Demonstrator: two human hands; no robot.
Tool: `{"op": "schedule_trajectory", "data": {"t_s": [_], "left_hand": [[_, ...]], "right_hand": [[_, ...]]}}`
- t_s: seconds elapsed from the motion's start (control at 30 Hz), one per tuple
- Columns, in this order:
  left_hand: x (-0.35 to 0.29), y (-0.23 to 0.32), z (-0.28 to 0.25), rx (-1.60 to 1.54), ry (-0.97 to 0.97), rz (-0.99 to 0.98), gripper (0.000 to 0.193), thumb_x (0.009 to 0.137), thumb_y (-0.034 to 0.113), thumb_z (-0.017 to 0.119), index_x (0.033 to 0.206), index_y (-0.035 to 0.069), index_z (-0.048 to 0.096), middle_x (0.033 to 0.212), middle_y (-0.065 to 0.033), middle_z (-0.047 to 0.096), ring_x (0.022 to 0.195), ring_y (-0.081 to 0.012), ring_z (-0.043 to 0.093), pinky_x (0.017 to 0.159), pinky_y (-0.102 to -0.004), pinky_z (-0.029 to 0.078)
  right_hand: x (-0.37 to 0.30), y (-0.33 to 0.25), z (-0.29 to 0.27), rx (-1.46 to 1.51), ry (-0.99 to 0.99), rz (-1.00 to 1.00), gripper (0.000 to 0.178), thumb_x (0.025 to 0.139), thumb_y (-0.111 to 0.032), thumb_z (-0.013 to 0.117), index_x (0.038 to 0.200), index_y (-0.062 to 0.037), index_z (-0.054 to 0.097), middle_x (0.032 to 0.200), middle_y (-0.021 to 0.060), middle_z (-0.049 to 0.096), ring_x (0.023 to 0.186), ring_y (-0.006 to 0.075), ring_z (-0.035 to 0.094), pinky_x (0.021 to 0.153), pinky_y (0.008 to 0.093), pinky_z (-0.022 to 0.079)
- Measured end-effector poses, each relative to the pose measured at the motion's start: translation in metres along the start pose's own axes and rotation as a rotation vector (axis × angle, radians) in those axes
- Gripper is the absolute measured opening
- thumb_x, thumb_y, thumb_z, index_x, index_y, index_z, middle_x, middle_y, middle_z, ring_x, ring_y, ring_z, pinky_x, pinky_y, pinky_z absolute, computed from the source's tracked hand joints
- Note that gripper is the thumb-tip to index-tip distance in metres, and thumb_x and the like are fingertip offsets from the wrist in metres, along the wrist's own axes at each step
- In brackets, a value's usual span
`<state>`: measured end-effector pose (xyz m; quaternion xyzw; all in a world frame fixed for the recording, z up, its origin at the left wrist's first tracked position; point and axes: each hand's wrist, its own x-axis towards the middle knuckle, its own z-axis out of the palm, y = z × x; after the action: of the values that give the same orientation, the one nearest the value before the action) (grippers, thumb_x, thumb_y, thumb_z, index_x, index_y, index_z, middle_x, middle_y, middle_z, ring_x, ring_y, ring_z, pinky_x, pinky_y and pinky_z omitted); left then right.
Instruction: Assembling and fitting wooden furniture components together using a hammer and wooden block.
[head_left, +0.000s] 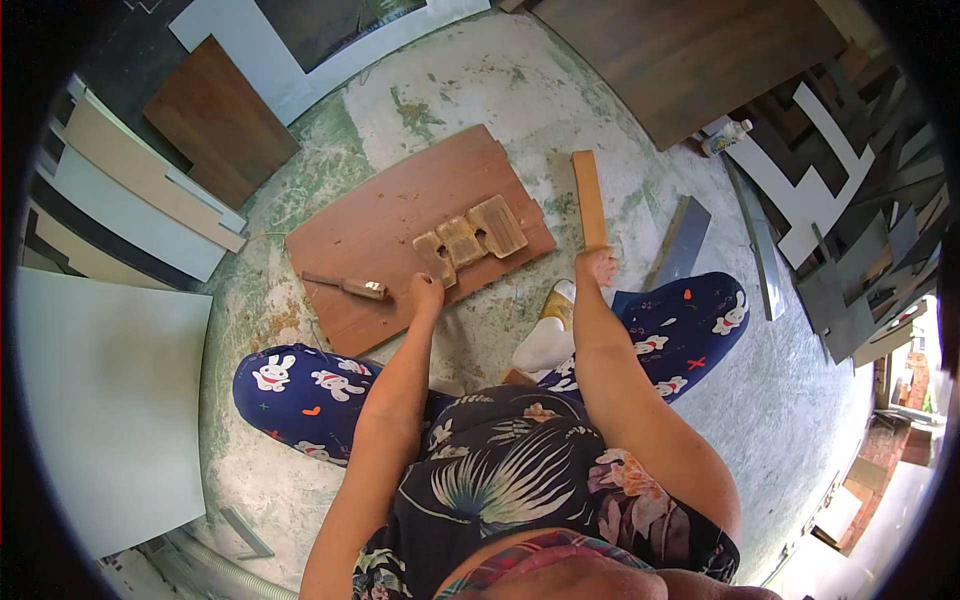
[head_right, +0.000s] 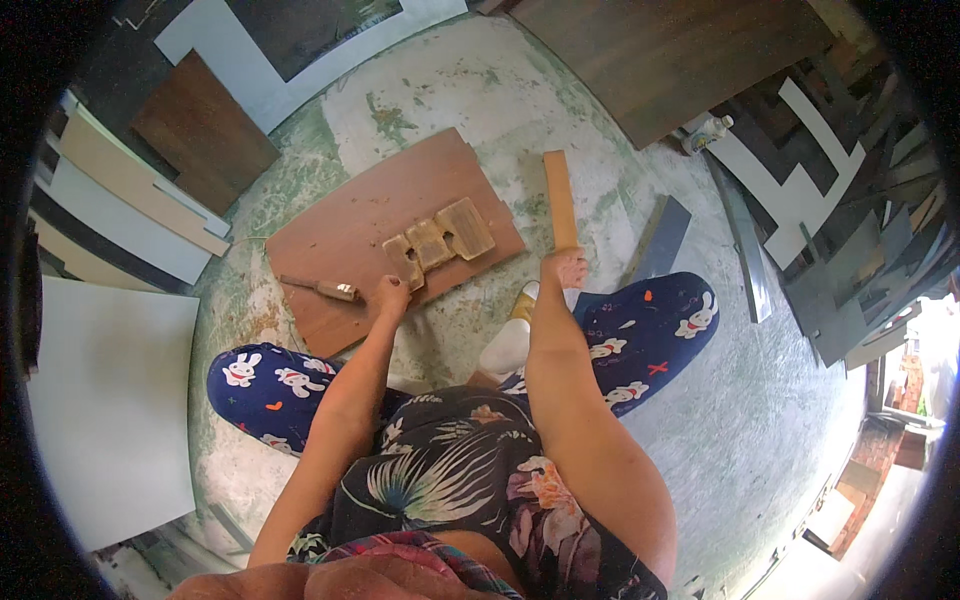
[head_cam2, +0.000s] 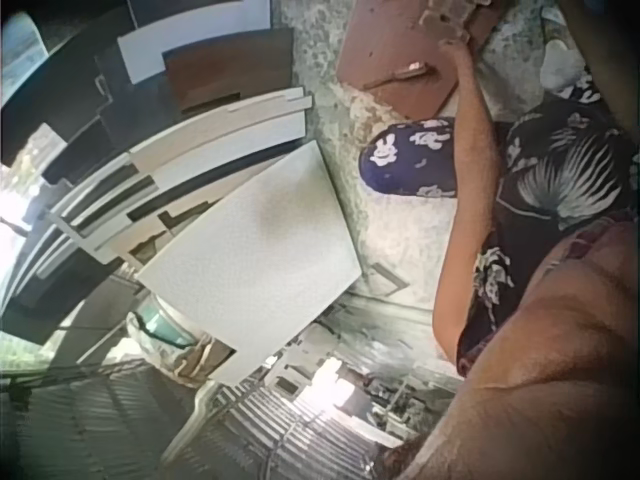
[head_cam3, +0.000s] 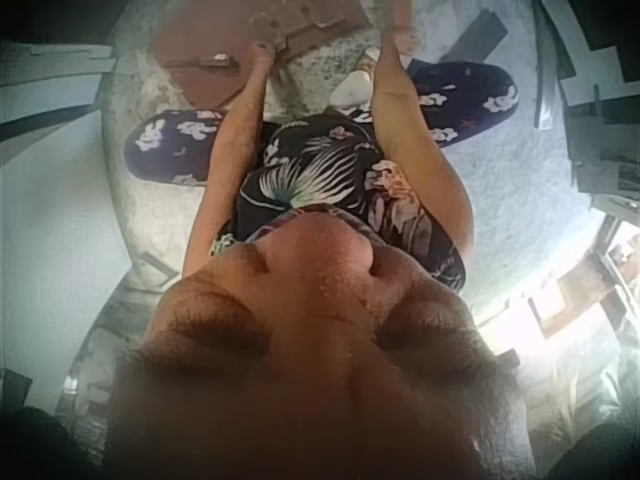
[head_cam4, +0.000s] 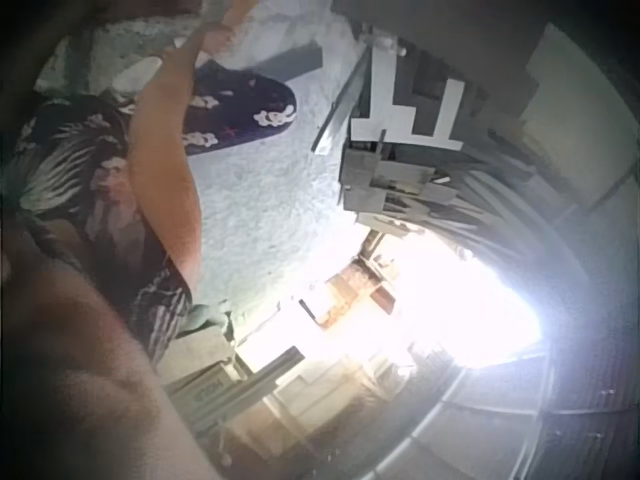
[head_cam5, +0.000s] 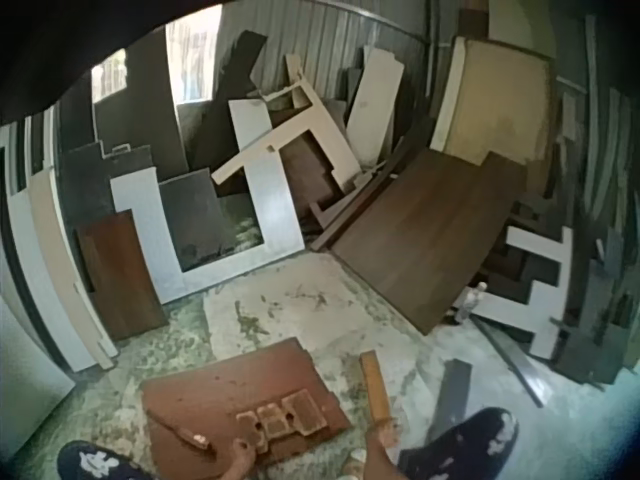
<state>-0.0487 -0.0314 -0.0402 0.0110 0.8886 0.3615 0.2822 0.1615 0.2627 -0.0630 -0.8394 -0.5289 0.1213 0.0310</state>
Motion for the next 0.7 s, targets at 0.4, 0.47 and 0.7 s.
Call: {"op": "schedule_trajectory", "data": {"t_s": [0.4, 0.47, 0.7], "left_hand": [[-0.008, 0.010, 0.000, -0.071, -0.122, -0.052, 0.031, 0.080, 0.017, 0.067, 0.105, 0.000, 0.062, 0.104, -0.0199, 0.067, 0.100, -0.0337, 0.064, 0.086, -0.0398, 0.049], [-0.010, 0.011, -0.001, -0.050, -0.115, -0.051, 0.031, 0.080, 0.016, 0.067, 0.105, 0.000, 0.063, 0.104, -0.0198, 0.067, 0.100, -0.0336, 0.064, 0.086, -0.0399, 0.049], [-0.017, 0.019, -0.003, -0.035, -0.171, -0.031, 0.033, 0.078, 0.016, 0.068, 0.106, -0.002, 0.063, 0.105, -0.0232, 0.066, 0.102, -0.0365, 0.063, 0.085, -0.0418, 0.049]], "right_hand": [[-0.016, 0.005, -0.033, -0.053, -0.091, -0.121, 0.053, 0.072, -0.038, 0.068, 0.118, -0.0159, 0.053, 0.118, 0.0168, 0.058, 0.112, 0.0375, 0.056, 0.088, 0.0547, 0.043], [-0.029, -0.001, -0.060, -0.069, -0.168, -0.150, 0.058, 0.072, -0.040, 0.069, 0.121, -0.0133, 0.052, 0.118, 0.0184, 0.060, 0.112, 0.0396, 0.058, 0.090, 0.0529, 0.044], [-0.060, -0.036, -0.097, 0.291, -0.314, -0.118, 0.076, 0.068, -0.054, 0.068, 0.118, 0.0003, 0.052, 0.113, 0.0246, 0.064, 0.099, 0.0370, 0.065, 0.087, 0.0438, 0.050]]}}
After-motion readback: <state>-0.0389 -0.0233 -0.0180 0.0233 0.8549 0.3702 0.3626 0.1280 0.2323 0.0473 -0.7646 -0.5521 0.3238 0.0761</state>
